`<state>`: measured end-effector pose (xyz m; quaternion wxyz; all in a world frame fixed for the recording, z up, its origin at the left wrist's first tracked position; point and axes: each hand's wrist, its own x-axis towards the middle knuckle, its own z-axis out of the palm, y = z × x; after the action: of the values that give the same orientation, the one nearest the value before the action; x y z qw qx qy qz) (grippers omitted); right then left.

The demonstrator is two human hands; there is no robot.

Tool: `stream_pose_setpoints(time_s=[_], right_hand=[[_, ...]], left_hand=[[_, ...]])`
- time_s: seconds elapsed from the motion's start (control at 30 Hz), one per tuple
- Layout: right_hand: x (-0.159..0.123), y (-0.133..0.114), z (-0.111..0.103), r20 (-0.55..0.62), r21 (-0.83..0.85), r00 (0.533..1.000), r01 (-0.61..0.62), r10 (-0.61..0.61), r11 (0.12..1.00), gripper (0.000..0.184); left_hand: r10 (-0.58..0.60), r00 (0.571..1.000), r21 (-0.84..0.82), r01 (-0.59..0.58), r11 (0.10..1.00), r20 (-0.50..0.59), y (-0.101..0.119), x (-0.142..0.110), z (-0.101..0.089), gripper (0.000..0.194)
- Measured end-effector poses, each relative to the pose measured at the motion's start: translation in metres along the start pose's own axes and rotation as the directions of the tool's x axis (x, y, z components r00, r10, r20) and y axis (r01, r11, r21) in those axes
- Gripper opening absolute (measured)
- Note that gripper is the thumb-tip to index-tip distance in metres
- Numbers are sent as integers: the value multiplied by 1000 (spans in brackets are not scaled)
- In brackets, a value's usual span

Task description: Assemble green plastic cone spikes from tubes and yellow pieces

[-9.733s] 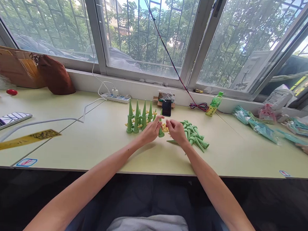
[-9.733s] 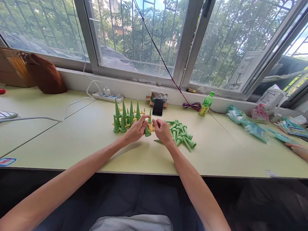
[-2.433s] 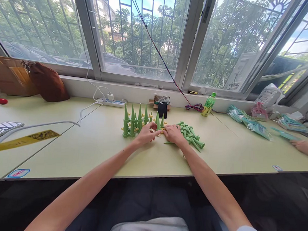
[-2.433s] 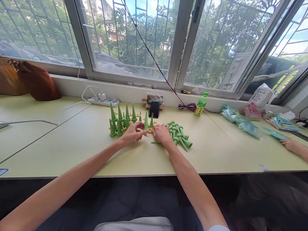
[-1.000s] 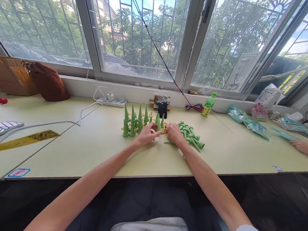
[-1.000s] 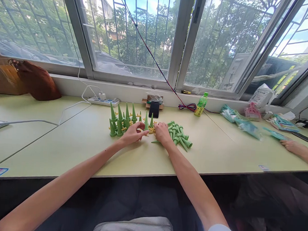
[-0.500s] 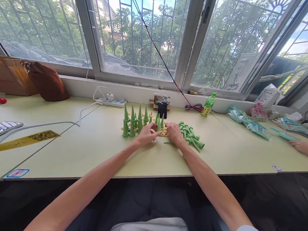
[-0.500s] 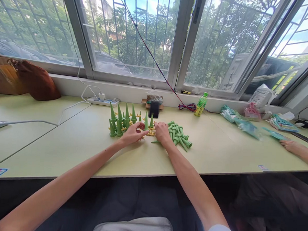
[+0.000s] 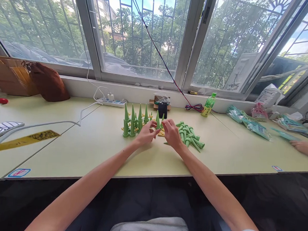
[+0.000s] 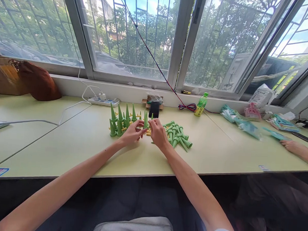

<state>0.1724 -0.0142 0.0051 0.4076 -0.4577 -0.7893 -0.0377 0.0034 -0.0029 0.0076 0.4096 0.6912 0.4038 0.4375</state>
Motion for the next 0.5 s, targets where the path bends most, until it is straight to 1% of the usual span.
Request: stream_pose_setpoints(time_s=[0.1, 0.27, 0.5], right_hand=[[-1, -1, 2, 0, 18, 1000, 8, -8, 1000, 30], [0, 1, 3, -66, 105, 998, 25, -18, 994, 30], [-1, 3, 5, -102, 175, 995, 38, -20, 984, 27]], left_hand=[[22, 1000, -27, -21, 999, 11, 0, 0, 0, 39], [30, 999, -45, -30, 999, 15, 1, 0, 0, 40], [38, 999, -61, -35, 997, 36, 2, -1, 0, 42]])
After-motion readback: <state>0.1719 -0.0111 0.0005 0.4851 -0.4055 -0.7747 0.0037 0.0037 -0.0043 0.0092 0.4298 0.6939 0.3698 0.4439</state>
